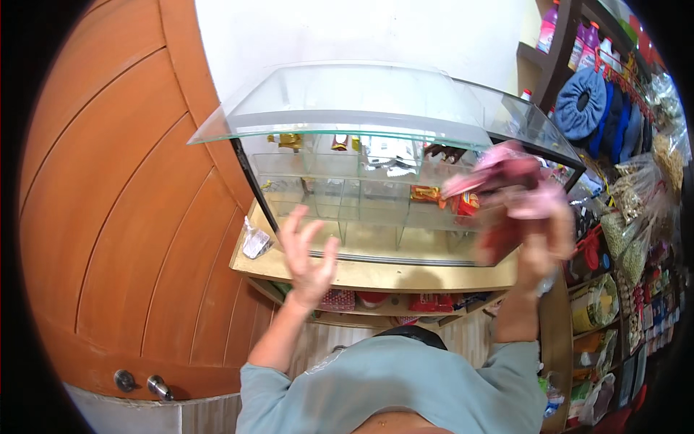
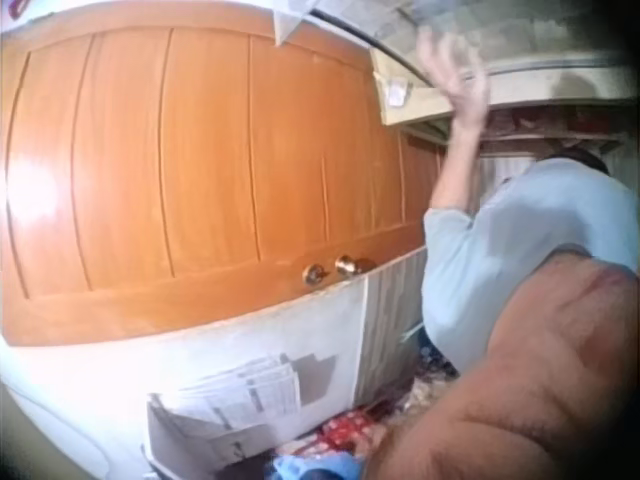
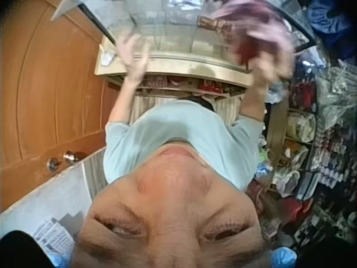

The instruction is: The person cleans the glass and wooden surfaces of a display case using a patterned cloth. They wipe the exterior glass, the top wooden ledge, and the interior shelves. The person also handles a small yellow packet and a clear plastic bag, placing them inside the case.

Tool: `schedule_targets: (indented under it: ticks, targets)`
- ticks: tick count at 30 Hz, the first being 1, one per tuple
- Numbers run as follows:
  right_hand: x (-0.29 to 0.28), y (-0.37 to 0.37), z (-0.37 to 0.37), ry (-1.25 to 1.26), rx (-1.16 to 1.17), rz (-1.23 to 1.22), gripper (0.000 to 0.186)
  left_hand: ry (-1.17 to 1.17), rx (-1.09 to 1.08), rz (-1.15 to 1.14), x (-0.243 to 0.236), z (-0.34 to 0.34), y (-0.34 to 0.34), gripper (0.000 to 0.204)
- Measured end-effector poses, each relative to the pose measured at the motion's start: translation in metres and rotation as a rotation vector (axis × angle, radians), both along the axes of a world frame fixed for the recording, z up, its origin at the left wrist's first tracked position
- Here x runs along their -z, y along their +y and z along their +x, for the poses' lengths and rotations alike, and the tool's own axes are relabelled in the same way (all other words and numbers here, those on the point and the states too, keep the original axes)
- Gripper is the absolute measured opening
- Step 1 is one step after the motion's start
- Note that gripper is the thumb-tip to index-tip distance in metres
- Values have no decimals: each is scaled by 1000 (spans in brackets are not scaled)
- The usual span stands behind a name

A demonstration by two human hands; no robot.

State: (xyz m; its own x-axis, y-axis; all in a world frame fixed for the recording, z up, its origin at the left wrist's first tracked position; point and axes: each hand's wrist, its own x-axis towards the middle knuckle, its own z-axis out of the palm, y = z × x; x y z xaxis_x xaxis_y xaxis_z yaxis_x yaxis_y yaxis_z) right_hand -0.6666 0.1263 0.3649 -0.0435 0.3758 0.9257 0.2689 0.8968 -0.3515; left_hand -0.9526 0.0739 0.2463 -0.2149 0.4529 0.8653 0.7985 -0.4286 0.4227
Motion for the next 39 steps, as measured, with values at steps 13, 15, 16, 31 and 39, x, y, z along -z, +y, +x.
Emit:
schedule_targets:
  ticks: [13, 15, 16, 31, 39]
  targets:
    - [-113, 69, -157, -952, -206, -479, 26, 270, -353, 331, -109, -120, 37, 30]
    - [-111, 69, -217, -932, -388, -472, 29, 265, -405, 349, -109, -117, 40, 28]
    - [-105, 79, -245, -919, -495, -424, 31, 263, -424, 360, -110, -114, 43, 27]
    - [-105, 214, -120, -679, 186, -763, 23, 311, -42, 531, -126, -139, 58, 24]
    - [-105, 245, -287, -751, 95, -745, 24, 298, 1, 544, -121, -142, 67, 22]
